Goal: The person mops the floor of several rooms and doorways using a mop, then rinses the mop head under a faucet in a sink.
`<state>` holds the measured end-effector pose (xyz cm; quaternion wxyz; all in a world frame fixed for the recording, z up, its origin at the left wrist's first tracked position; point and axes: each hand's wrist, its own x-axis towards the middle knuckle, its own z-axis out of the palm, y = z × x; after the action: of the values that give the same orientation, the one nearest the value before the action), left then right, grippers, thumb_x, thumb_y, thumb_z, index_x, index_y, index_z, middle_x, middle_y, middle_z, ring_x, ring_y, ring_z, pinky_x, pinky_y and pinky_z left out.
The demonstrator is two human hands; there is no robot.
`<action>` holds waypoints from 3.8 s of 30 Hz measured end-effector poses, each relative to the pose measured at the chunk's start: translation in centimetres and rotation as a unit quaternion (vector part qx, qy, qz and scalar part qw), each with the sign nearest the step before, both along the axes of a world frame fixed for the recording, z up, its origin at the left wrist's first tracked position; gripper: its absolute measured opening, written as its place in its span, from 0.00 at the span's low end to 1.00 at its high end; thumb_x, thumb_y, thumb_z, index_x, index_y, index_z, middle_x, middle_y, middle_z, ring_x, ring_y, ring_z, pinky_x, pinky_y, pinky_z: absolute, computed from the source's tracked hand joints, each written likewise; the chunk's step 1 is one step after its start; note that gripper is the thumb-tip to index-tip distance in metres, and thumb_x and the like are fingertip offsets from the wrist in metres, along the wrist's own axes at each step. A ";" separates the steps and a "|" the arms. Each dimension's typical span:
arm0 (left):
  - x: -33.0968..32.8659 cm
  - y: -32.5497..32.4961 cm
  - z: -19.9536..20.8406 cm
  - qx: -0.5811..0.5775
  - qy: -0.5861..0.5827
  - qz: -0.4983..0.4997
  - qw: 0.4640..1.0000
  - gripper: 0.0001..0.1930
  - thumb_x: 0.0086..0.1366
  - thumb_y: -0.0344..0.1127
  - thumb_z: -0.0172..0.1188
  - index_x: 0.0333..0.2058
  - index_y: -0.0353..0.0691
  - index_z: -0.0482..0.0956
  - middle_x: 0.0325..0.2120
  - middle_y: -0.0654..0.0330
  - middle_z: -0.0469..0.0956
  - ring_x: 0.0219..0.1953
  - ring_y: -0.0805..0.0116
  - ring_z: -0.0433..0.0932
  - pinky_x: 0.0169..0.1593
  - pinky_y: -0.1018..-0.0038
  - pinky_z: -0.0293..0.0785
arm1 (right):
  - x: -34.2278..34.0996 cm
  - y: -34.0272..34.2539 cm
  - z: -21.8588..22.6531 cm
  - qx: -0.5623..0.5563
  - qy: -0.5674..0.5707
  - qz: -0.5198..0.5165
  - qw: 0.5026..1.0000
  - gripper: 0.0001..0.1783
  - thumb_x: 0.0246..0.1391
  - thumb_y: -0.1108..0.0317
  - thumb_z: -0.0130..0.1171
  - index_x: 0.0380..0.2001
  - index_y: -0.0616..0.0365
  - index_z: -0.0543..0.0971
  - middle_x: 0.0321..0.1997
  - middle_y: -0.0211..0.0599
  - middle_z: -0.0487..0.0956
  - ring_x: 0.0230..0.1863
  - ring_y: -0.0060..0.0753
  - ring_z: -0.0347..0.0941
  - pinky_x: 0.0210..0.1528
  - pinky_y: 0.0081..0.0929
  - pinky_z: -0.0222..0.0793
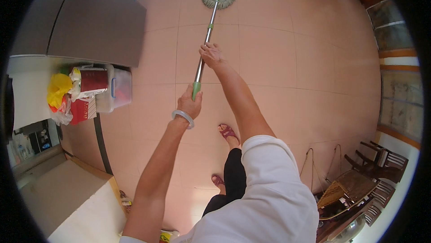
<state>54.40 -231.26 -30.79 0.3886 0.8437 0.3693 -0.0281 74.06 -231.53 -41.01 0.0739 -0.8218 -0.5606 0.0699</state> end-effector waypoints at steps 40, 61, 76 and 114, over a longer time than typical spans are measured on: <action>-41.6 -22.7 23.2 -0.022 0.181 0.155 0.971 0.22 0.52 0.40 0.59 0.47 0.42 0.70 0.23 0.53 0.77 0.25 0.61 0.78 0.30 0.71 0.73 | -37.8 -17.6 8.3 -0.012 0.289 0.400 0.870 0.05 0.32 0.63 0.55 0.15 0.51 0.75 0.20 0.34 0.75 0.30 0.39 0.72 0.35 0.36 0.64; -15.2 -20.9 12.8 -0.148 0.099 0.230 0.957 0.20 0.58 0.40 0.51 0.49 0.40 0.67 0.30 0.49 0.76 0.33 0.59 0.76 0.36 0.72 0.70 | -11.6 -14.9 5.4 -0.147 0.020 0.237 0.960 0.12 0.48 0.62 0.47 0.30 0.54 0.78 0.47 0.52 0.70 0.57 0.59 0.55 0.60 0.53 0.42; -15.4 -20.9 11.2 -0.141 0.117 0.204 0.962 0.23 0.61 0.43 0.47 0.53 0.42 0.61 0.35 0.47 0.74 0.35 0.57 0.76 0.38 0.70 0.70 | -12.8 -14.7 0.4 -0.154 0.031 0.303 0.940 0.05 0.41 0.63 0.54 0.24 0.46 0.78 0.41 0.44 0.73 0.58 0.54 0.54 0.60 0.63 0.34; -29.1 -19.6 7.3 -0.186 0.202 0.186 0.943 0.23 0.59 0.52 0.46 0.38 0.36 0.72 0.30 0.48 0.75 0.33 0.55 0.74 0.37 0.66 0.69 | -25.5 -12.7 3.5 -0.355 -0.042 0.144 0.923 0.18 0.50 0.66 0.48 0.45 0.59 0.73 0.62 0.55 0.50 0.63 0.62 0.41 0.59 0.59 0.36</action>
<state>25.26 -250.87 -23.44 0.4541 0.6490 0.5790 -0.1934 48.60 -244.20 -37.52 -0.2570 -0.7067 -0.6140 0.2400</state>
